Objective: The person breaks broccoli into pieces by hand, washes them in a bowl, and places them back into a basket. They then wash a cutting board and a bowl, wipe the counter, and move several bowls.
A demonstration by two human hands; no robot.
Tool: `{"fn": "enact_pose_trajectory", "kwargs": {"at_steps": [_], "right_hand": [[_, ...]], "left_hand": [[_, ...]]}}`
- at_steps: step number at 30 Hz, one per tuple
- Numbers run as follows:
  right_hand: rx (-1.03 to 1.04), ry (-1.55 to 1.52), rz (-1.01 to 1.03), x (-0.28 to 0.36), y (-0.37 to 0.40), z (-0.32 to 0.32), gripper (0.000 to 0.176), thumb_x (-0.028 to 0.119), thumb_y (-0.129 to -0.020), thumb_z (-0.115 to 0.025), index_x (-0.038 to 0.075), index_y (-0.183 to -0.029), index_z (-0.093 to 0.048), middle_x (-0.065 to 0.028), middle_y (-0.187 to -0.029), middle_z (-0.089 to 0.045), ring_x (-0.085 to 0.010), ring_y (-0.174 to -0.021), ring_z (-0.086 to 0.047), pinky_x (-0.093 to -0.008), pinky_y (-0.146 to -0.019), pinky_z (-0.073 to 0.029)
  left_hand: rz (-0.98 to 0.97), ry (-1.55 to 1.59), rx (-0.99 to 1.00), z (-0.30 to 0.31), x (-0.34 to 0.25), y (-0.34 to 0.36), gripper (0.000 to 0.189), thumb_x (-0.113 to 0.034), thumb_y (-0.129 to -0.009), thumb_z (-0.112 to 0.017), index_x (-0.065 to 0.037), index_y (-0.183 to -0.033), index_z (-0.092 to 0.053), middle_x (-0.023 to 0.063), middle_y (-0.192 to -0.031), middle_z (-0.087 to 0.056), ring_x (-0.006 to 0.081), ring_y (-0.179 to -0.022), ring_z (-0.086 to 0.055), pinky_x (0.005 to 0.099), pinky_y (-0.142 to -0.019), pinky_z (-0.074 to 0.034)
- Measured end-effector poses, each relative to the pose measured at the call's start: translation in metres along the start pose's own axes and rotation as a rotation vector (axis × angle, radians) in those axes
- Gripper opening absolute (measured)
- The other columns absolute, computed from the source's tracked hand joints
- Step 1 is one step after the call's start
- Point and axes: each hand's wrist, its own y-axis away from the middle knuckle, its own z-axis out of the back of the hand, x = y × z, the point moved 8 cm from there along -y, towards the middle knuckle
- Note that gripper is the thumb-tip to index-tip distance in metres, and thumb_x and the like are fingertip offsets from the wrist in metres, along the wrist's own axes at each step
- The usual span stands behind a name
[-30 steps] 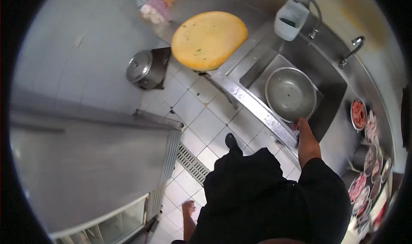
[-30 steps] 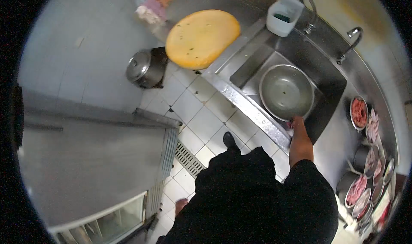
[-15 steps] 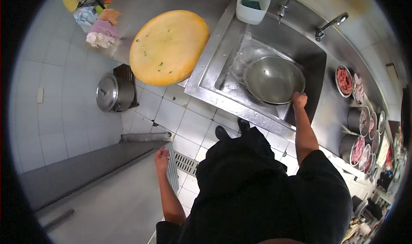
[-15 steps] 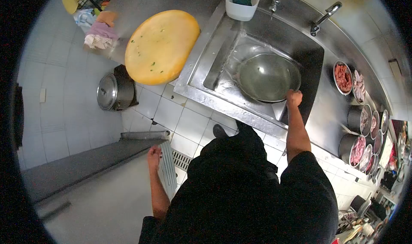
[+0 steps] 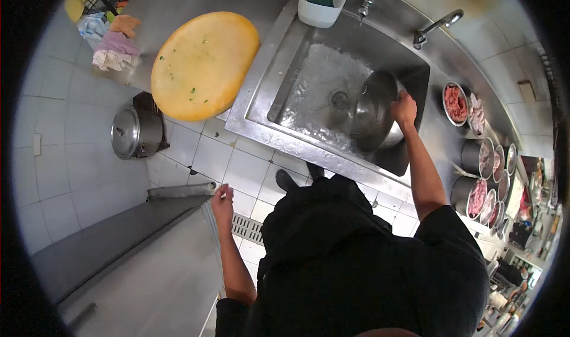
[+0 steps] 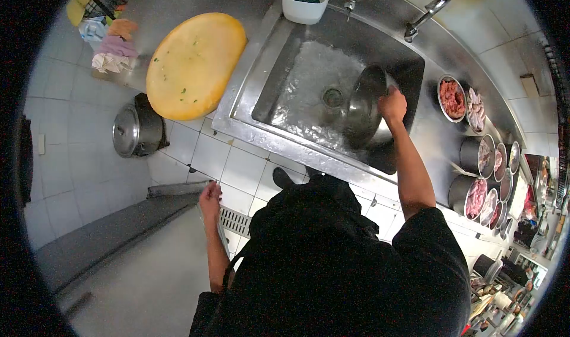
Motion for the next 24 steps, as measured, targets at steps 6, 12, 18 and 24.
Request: {"fn": "enact_pose_trajectory", "kwargs": {"at_steps": [6,12,18,24], "right_hand": [[-0.043,0.131,0.354,0.067,0.02,0.066,0.025,0.009,-0.067,-0.059,0.01,-0.092,-0.06,-0.0211,-0.079,-0.064,-0.0399,-0.075,-0.063,-0.0484,-0.067,-0.051],[0.015,0.08,0.727,0.11,0.039,0.115,0.03,0.006,-0.064,-0.059,0.007,-0.093,-0.061,-0.0183,-0.081,-0.063,-0.0381,-0.076,-0.062,-0.0464,-0.068,-0.051],[0.157,-0.375,0.785,0.114,0.026,0.162,0.021,0.005,-0.063,-0.071,0.002,-0.084,-0.064,-0.0152,-0.074,-0.06,-0.0288,-0.071,-0.062,-0.038,-0.068,-0.049],[-0.195,-0.559,0.179,0.005,-0.161,0.102,0.061,0.039,-0.081,-0.066,-0.005,-0.122,-0.053,-0.0233,-0.121,-0.057,-0.0346,-0.114,-0.054,-0.0395,-0.098,-0.039]], "left_hand": [[-0.451,0.04,0.046,-0.068,-0.216,-0.007,0.032,-0.008,-0.08,-0.067,-0.004,-0.111,-0.062,0.0103,-0.099,-0.063,0.0185,-0.082,-0.06,0.0295,-0.073,-0.049],[-1.254,-0.245,0.055,-0.195,-0.439,0.067,0.053,-0.007,-0.07,-0.071,-0.009,-0.12,-0.055,0.0177,-0.118,-0.051,0.0345,-0.106,-0.052,0.0415,-0.089,-0.044],[-1.35,-0.584,0.328,-0.312,-0.465,0.036,0.024,-0.009,-0.072,-0.061,-0.006,-0.096,-0.064,0.0098,-0.099,-0.063,0.0335,-0.09,-0.062,0.0447,-0.077,-0.05],[-1.361,-0.758,0.214,-0.322,-0.473,0.026,0.012,-0.01,-0.071,-0.06,-0.006,-0.081,-0.065,0.0149,-0.086,-0.064,0.0327,-0.083,-0.064,0.0442,-0.073,-0.051]]}}
